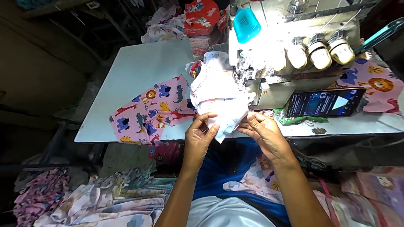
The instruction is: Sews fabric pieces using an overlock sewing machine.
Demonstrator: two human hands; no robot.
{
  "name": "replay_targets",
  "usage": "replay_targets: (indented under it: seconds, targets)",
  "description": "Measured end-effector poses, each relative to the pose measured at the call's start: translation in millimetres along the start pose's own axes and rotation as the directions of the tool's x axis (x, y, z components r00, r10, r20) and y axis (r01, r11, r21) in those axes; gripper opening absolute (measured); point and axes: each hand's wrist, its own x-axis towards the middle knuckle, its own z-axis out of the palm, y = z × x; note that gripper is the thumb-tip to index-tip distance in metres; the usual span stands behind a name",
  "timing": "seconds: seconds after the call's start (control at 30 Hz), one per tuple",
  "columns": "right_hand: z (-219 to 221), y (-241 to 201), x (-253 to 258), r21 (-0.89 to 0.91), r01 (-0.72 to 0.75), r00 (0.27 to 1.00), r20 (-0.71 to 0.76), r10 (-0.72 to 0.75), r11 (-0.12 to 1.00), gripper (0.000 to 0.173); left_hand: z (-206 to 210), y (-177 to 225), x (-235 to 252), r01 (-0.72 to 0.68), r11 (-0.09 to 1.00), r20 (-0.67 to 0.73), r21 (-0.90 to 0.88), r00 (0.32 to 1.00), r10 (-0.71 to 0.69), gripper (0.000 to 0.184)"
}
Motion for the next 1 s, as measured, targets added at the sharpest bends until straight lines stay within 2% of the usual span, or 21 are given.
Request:
replay_targets:
  seconds: [0.13,0.23,0.3,0.4,0.57,0.83,1.0]
  targets:
    - [5.9,2.0,0.3,-0.078,0.204,0.975,-0.075,-0.210,0.976,0.014,-3.3,3.8,-0.7,0.009,0.999,0.038,0.051,0.999,-0.011,0.026]
    - [3.9,3.2,-0.4,-0.205,0.283,0.950,-0.073,-0.303,0.937,0.011,-3.6,3.4,-1.2,-0.036,0.995,0.045,0.094,0.998,0.032,0.025]
    - [3.8,2.2,-1.3,-0.241,0.273,0.953,-0.063,-0.296,0.931,0.008,-2.9,1.7,-1.3,-0.061,0.991,0.047,0.121,0.997,0.056,0.024]
    - [9.2,-2.7,-4.4,-0.191,0.184,0.979,-0.047,-0.196,0.964,0.007,0.0,1.9,-2.1,-0.055,0.992,0.022,0.116,0.998,0.053,0.023]
    - [12.1,-3.7,-4.7,-0.065,0.098,0.994,-0.042,-0.100,0.993,0.024,1.4,2.3,-3.5,-0.044,0.994,0.002,0.105,0.999,0.044,0.023]
    - [9.7,-3.1,-2.4,-0.124,0.175,0.981,-0.056,-0.183,0.977,0.011,-1.6,0.0,-3.6,-0.052,0.991,0.010,0.120,0.999,0.051,0.023]
    - [7.2,-1.4,0.0,-0.303,0.303,0.939,-0.067,-0.338,0.904,0.011,-0.5,0.7,-4.6,-0.039,0.991,0.027,0.131,0.999,0.036,0.022]
